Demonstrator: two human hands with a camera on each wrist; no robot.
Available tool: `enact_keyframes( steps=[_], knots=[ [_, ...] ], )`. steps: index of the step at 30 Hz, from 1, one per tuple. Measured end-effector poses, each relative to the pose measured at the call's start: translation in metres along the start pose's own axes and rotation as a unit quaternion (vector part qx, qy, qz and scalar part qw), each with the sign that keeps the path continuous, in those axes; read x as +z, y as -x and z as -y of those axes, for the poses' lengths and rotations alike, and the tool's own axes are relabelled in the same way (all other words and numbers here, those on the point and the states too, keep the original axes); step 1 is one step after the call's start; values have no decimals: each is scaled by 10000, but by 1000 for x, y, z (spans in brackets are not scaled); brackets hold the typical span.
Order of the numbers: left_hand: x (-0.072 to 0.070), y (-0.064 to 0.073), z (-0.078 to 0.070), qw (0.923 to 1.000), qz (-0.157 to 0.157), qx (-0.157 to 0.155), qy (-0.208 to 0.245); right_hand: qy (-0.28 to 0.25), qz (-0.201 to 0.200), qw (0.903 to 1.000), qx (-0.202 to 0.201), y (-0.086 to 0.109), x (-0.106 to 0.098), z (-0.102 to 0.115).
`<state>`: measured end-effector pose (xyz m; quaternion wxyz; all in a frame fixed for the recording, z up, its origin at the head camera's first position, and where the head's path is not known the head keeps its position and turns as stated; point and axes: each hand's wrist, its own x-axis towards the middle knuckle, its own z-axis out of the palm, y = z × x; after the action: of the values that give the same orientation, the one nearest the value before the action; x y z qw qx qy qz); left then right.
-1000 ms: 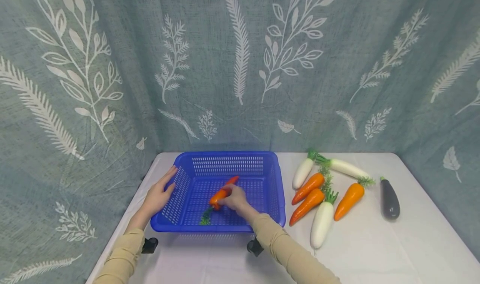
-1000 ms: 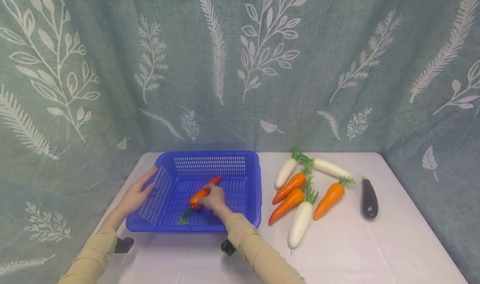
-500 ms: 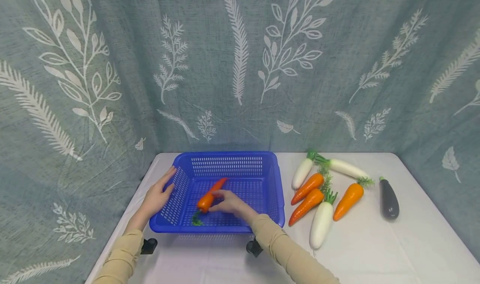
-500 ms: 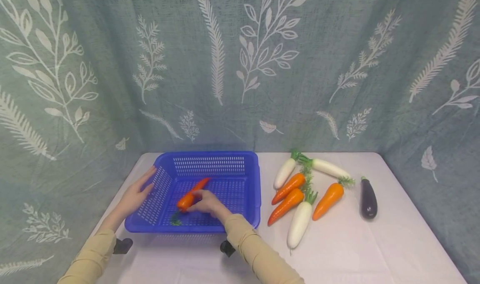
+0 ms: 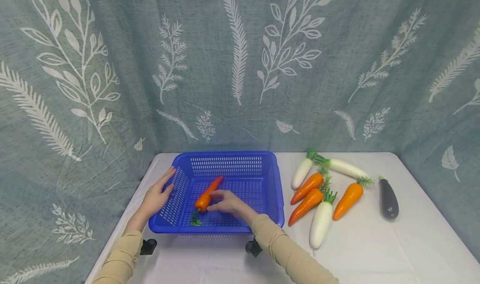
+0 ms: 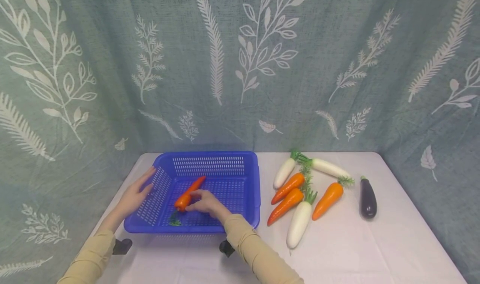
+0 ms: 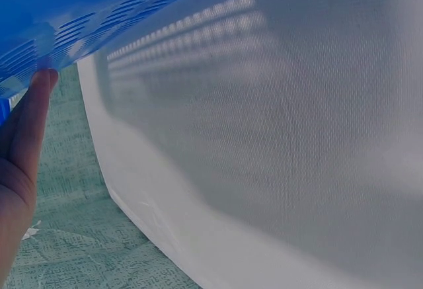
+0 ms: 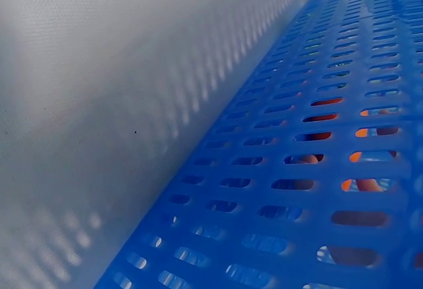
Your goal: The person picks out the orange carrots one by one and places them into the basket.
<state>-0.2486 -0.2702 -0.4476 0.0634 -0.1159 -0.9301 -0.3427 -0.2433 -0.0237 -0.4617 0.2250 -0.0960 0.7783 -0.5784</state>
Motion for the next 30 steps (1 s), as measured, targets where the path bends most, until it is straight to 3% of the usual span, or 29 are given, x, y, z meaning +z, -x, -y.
enact_keyframes(
  steps=[20, 30],
  knots=[
    [-2, -1, -6, 10000, -10, -7, -13, -212, -299, 9993, 22, -1, -4, -1],
    [-1, 1, -5, 9999, -91, 71, -43, -833, -605, 9946, -122, -1, -3, -1]
  ],
)
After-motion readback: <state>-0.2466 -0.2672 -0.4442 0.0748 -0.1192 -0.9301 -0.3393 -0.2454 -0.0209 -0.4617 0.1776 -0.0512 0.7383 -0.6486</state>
